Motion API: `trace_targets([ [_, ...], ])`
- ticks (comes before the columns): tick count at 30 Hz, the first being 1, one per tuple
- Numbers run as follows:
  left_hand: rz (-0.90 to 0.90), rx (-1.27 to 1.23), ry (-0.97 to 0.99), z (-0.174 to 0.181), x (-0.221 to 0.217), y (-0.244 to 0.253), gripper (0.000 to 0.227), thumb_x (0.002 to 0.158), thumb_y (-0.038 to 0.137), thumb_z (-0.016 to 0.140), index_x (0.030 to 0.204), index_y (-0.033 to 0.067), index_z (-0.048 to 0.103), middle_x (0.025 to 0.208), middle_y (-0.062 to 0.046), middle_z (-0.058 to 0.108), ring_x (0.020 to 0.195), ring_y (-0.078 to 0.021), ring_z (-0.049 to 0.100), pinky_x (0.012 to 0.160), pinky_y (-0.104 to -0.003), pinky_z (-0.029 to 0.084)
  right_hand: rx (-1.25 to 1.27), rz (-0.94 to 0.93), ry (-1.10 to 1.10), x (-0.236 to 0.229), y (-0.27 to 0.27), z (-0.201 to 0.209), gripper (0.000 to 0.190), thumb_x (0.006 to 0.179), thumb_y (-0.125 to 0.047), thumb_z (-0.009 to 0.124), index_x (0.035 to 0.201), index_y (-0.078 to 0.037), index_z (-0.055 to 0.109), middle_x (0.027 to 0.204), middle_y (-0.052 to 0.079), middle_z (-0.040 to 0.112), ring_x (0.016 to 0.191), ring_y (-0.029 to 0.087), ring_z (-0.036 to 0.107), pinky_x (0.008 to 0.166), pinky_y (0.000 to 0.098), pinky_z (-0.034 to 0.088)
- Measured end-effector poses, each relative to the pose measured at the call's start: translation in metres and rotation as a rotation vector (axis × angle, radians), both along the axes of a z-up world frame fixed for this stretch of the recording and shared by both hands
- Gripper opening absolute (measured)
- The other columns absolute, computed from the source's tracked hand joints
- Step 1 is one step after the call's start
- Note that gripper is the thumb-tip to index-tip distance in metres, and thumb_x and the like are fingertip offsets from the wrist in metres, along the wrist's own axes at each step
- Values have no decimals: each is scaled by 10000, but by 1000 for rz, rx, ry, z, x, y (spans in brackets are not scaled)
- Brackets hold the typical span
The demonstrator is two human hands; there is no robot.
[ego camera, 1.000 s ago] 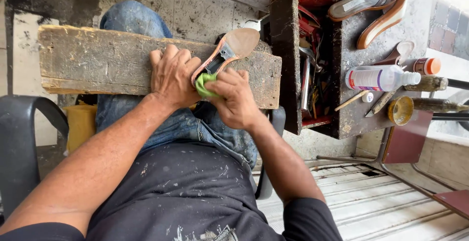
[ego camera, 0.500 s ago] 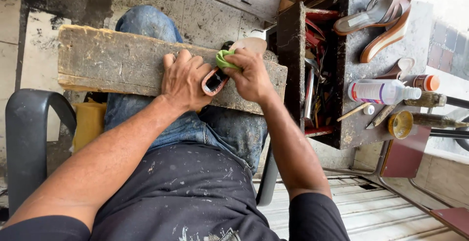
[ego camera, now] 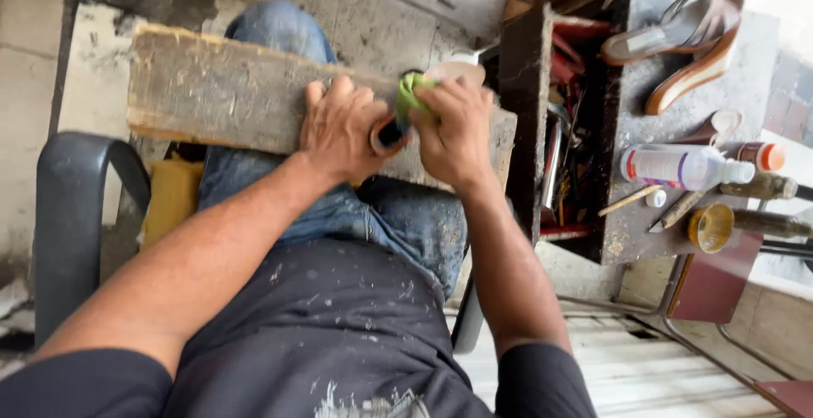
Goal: The person cleans the soles of two sandals using a green cloth and a liquid from a plastic bottle. They wipe the bottom of the first sandal, then pour liquid onto the cloth and wipe the second sandal, finally placing both on a wooden workbench.
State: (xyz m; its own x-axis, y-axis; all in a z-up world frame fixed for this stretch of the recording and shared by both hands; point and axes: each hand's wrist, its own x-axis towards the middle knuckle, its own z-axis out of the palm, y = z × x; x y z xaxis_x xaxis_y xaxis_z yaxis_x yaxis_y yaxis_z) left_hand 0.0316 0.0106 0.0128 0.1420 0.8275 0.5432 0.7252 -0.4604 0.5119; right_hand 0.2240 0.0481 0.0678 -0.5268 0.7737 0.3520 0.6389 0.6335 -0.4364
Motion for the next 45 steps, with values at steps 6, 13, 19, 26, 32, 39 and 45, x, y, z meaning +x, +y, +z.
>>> trace_targets([
  [6,1,-111,271,-76,1,17,170,848,391,616,870,241,540,798,6,450,838,-257,478,747,-528,405,-18,285,29,-42,-56,19,65,878,-205,636,890,-244,687,798,-31,516,774,254,556,759,410,361],
  [13,-26,-249,165,-22,-1,4,125,739,297,615,767,195,549,711,41,451,787,-255,471,741,-476,369,155,56,-45,-32,-53,-6,216,998,-235,501,854,-232,662,788,-25,496,739,222,463,733,362,312],
  [19,-51,-199,183,-17,-4,-1,295,680,421,675,817,212,519,791,10,456,855,-273,501,764,-509,377,144,-49,-52,13,-30,-16,220,1011,-211,534,857,-265,682,784,-18,494,771,237,491,768,375,312],
  [26,-54,-174,106,5,-22,-39,311,682,444,729,745,209,535,712,5,466,726,-267,537,734,-467,382,134,-327,-219,55,-1,-48,41,886,-249,724,919,-242,701,820,-28,583,859,231,563,805,392,357],
  [32,-134,-217,-150,3,-14,-51,280,761,296,761,972,145,657,767,-28,581,700,-287,652,700,-433,473,112,-215,-228,53,-11,-63,39,909,-299,675,928,-277,701,783,-43,534,821,224,552,810,400,370],
  [39,-152,-233,-167,-12,-13,-60,312,665,150,740,966,104,673,749,-51,544,670,-320,655,613,-424,517,182,-183,-312,31,-6,-46,39,880,-306,712,871,-344,710,823,-103,588,880,180,553,846,400,366],
  [45,-115,-238,-148,-5,-9,-59,315,636,133,721,945,116,661,739,-51,514,658,-337,648,569,-437,520,104,-115,-164,22,-17,-69,141,915,-208,588,838,-282,680,771,-63,546,813,229,557,784,414,387],
])
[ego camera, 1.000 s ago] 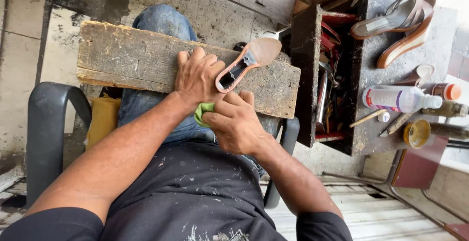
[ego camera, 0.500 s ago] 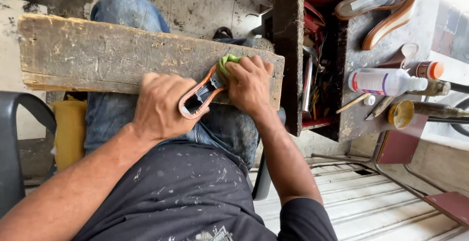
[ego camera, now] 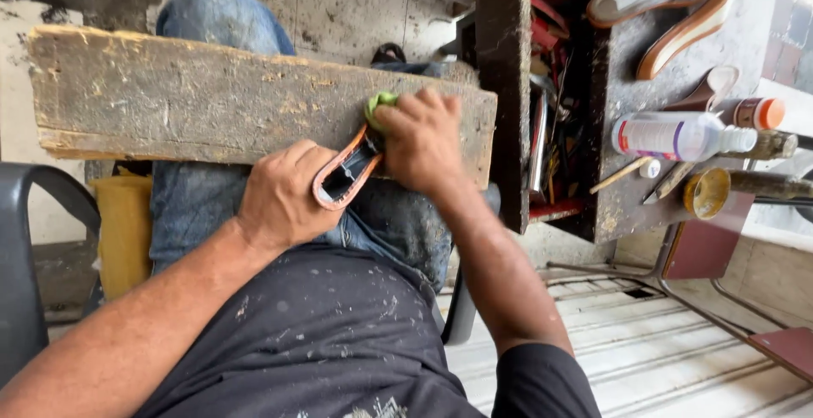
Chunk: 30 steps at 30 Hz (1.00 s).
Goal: The person cleans the soles of two sandals using a green cloth and a liquid from a plastic bottle. They wipe the bottom of the first sandal, then pour liquid onto the cloth and wipe the second sandal, finally placing both on a wooden workbench.
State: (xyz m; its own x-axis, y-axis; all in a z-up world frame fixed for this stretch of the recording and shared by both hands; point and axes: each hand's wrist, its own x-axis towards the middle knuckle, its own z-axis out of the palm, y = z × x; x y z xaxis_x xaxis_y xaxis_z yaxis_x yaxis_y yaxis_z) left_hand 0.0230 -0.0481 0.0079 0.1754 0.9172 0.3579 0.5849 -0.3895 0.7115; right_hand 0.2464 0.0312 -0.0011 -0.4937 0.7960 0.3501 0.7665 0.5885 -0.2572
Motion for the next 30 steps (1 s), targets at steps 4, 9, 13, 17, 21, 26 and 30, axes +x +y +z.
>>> trace_targets([
  [4,-31,-7,-54,-11,-4,-4,282,669,108,725,945,92,674,738,-63,542,643,-322,644,584,-426,529,132,-72,-189,57,19,3,106,821,-239,659,859,-326,707,850,-104,609,869,179,556,787,370,375],
  [9,-9,29,-19,-15,-2,-2,310,632,130,741,935,125,673,731,-44,523,648,-311,644,601,-414,532,113,-81,-162,50,-14,-3,184,784,-206,605,791,-375,676,777,-106,547,810,189,538,766,374,355],
  [13,-20,51,7,-17,-2,-2,293,658,127,720,946,124,662,746,-43,509,645,-294,632,592,-402,531,171,-146,-120,54,-18,2,161,787,-199,614,791,-350,671,778,-108,544,823,179,539,785,364,362],
  [17,-48,-26,-27,-11,-6,0,259,690,119,730,939,90,666,732,-69,534,631,-312,642,578,-427,544,93,-120,-81,56,-19,11,85,868,-222,666,867,-305,685,778,-77,538,829,200,546,814,376,354],
  [21,-55,-60,-36,-6,-6,-4,215,723,129,728,923,86,661,716,-67,537,627,-304,651,546,-416,536,68,-85,-49,35,-58,-7,106,874,-201,624,862,-289,683,763,-58,514,797,217,530,777,392,354],
  [26,-77,-86,-4,-1,-6,-8,251,724,139,742,956,79,668,726,-84,546,610,-305,630,570,-417,539,164,-144,-175,50,-48,2,131,786,-187,657,829,-311,669,785,-32,521,837,247,530,797,421,357],
  [30,-40,-55,6,-15,-6,-2,311,648,153,761,943,101,682,730,-70,558,634,-327,653,587,-445,552,102,-109,-127,45,-46,6,116,821,-201,648,830,-308,692,778,-50,541,826,232,543,791,404,343],
])
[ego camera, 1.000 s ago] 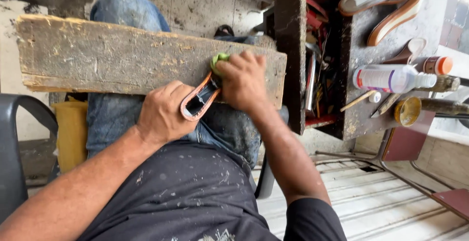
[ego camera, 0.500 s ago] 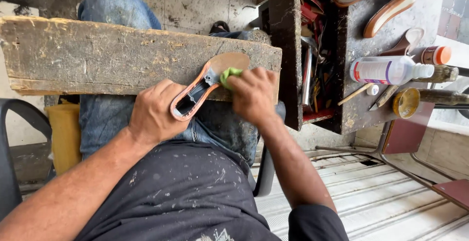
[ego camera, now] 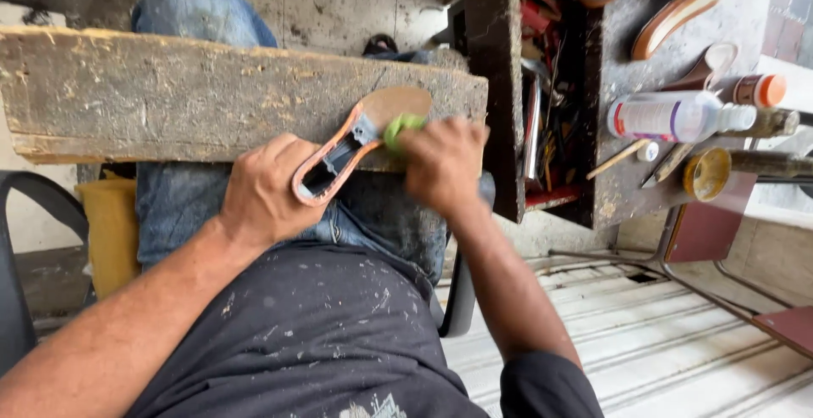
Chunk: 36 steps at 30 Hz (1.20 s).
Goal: The person cleans the soles of two sandals using a green cloth and a liquid from a plastic bottle. They wipe the bottom of the first sandal, then pour liquid onto the cloth and wipe the second sandal, finally placing both on a wooden workbench.
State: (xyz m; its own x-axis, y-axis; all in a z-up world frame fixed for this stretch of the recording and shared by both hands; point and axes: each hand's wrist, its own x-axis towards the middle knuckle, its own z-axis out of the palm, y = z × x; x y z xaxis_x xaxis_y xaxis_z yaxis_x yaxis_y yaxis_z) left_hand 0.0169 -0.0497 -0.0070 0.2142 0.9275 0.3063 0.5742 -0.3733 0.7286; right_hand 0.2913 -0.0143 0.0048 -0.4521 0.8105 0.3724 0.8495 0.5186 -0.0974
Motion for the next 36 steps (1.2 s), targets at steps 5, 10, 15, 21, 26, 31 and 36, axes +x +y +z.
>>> trace_targets([
  [5,-9,-4,-25,2,0,-2,275,697,142,752,957,85,680,735,-74,552,646,-322,655,586,-436,548,74,-96,41,10,37,6,28,881,-264,719,885,-277,694,783,-45,542,830,218,548,784,366,342],
  [10,21,17,-24,1,1,-2,278,679,131,734,950,122,675,734,-51,535,647,-309,646,597,-421,543,-38,-195,23,-2,43,-3,56,880,-313,722,919,-276,707,785,-49,536,861,219,537,818,390,345],
  [15,12,38,-19,2,1,1,263,698,122,731,953,108,670,741,-56,537,654,-318,652,595,-434,548,-108,-73,-10,8,61,-7,71,892,-235,702,875,-290,744,792,-73,582,874,205,537,834,413,362],
  [21,1,-5,-21,9,2,-2,280,666,94,738,940,94,678,741,-63,576,652,-316,670,595,-444,566,-97,87,21,-44,59,29,105,823,-236,696,869,-321,736,820,-82,591,893,204,546,824,416,368],
  [26,-26,29,5,17,0,4,203,744,119,726,918,104,621,742,-79,532,634,-334,602,565,-460,510,-141,73,-20,-42,65,20,99,933,-201,683,922,-241,773,835,-77,655,846,209,486,796,413,330],
  [31,-37,-26,-46,6,1,-4,286,676,108,741,953,79,675,763,-86,588,677,-326,679,614,-442,563,13,162,-110,-7,74,36,130,825,-237,686,891,-337,738,847,-85,627,896,191,546,819,407,391],
  [36,-17,38,-33,18,0,5,290,644,185,741,888,100,610,729,-100,517,688,-411,659,558,-527,524,-135,146,39,-59,52,47,155,821,-239,628,914,-304,734,813,-68,588,867,214,525,820,412,377],
])
